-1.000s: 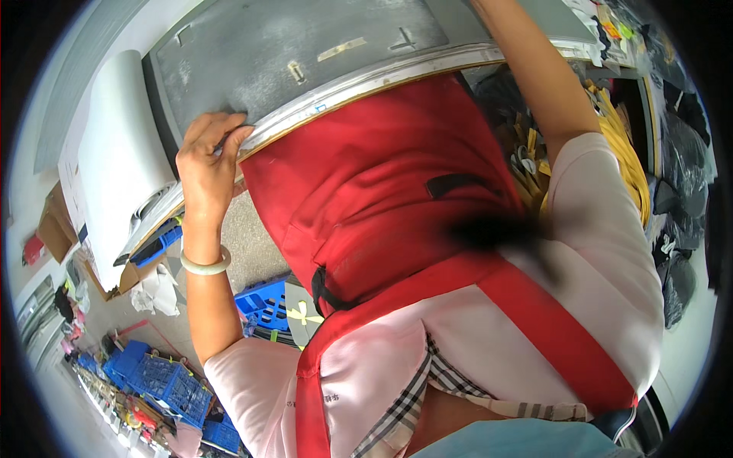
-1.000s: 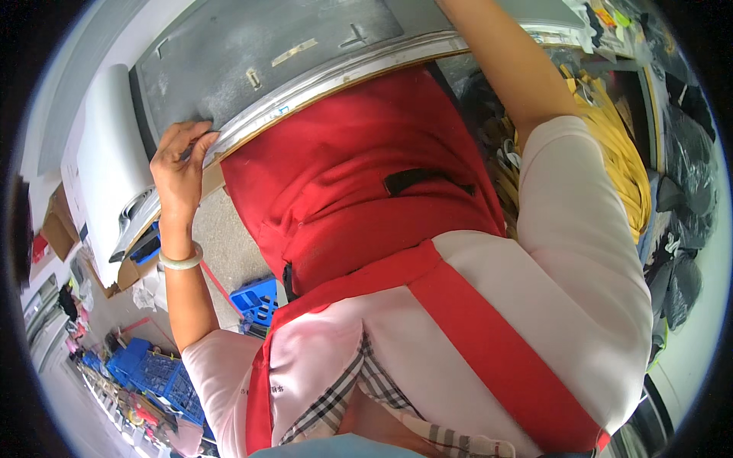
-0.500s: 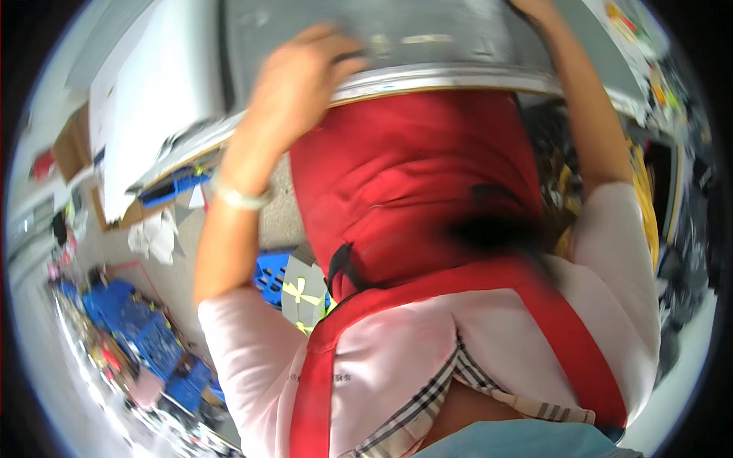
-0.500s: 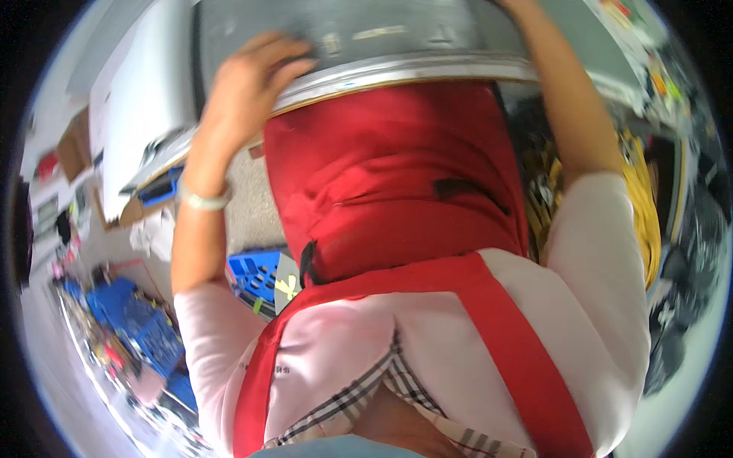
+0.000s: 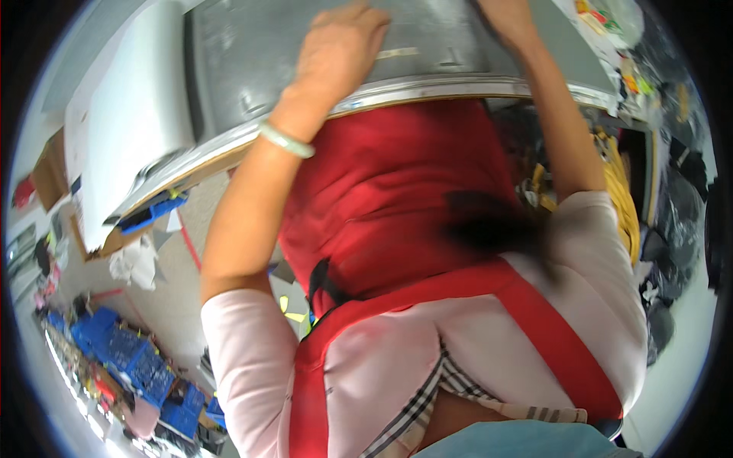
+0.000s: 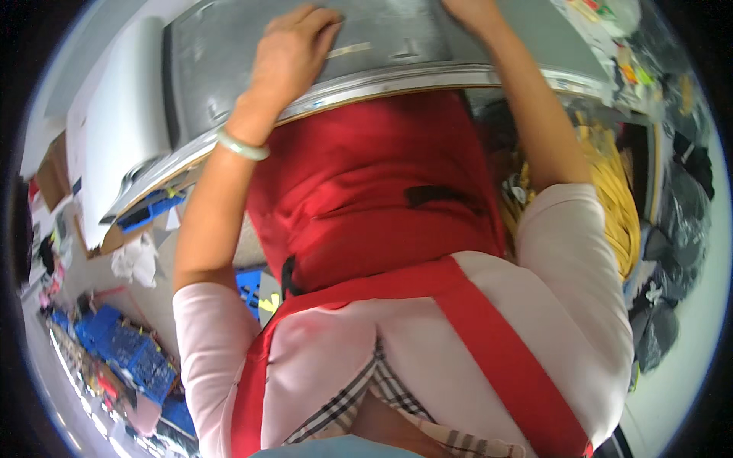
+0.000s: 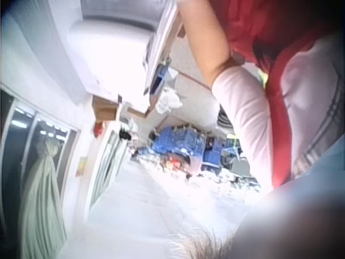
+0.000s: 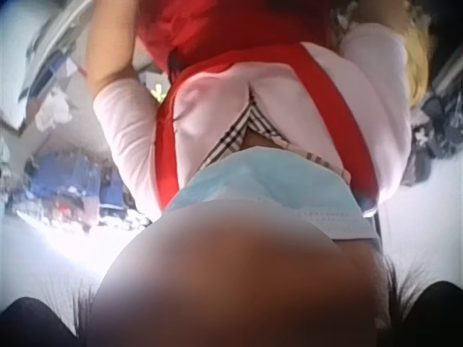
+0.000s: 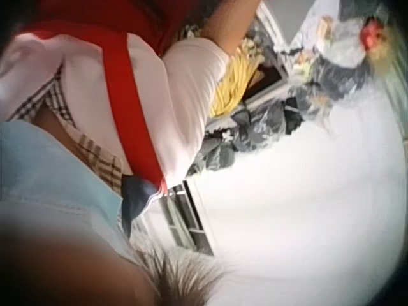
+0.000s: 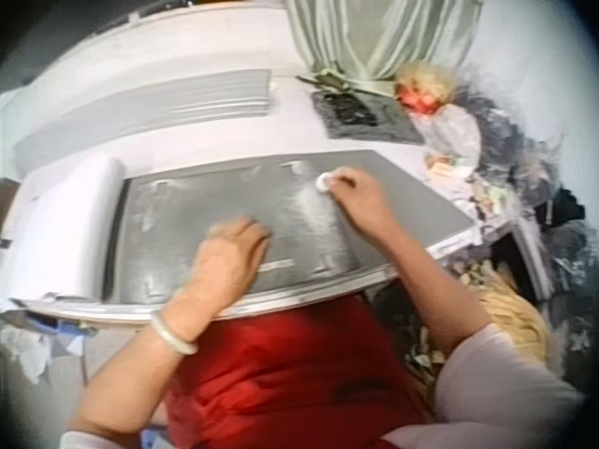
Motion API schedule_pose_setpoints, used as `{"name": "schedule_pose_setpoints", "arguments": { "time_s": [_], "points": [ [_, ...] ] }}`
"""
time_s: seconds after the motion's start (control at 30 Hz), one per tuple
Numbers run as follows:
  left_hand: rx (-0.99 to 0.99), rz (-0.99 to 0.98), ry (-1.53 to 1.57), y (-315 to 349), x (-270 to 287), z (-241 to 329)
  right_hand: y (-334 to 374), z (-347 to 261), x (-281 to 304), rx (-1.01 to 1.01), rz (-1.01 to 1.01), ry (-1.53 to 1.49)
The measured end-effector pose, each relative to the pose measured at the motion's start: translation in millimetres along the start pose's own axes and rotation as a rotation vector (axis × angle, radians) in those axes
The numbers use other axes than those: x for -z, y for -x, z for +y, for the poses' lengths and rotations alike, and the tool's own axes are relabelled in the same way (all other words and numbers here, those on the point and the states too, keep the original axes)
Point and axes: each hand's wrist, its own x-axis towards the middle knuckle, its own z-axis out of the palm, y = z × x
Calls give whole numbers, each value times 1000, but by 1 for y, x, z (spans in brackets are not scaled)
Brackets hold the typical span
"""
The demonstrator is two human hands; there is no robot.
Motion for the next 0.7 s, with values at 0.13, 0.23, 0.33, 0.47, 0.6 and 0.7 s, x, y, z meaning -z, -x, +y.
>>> {"name": "schedule_pose_setpoints", "arguments": {
  "time_s": [0.13,0.23,0.33,0.47,0.6,0.7],
  "points": [
    [13,-35,-127,-2,2,5,64,-35,29,-151,-348,-74],
    [85,-90,-152,-3,4,10,90,-54,35,-56,-411,130],
    [116,-130,-130,-4,6,12,94,-63,28,64,-409,172],
    [126,-138,-142,-4,9,13,91,-69,19,253,-435,255],
    [126,-125,-123,-4,9,12,88,-68,28,251,-458,318],
    [127,-127,-137,-5,8,12,88,-65,32,-83,-514,301]
  ]
}}
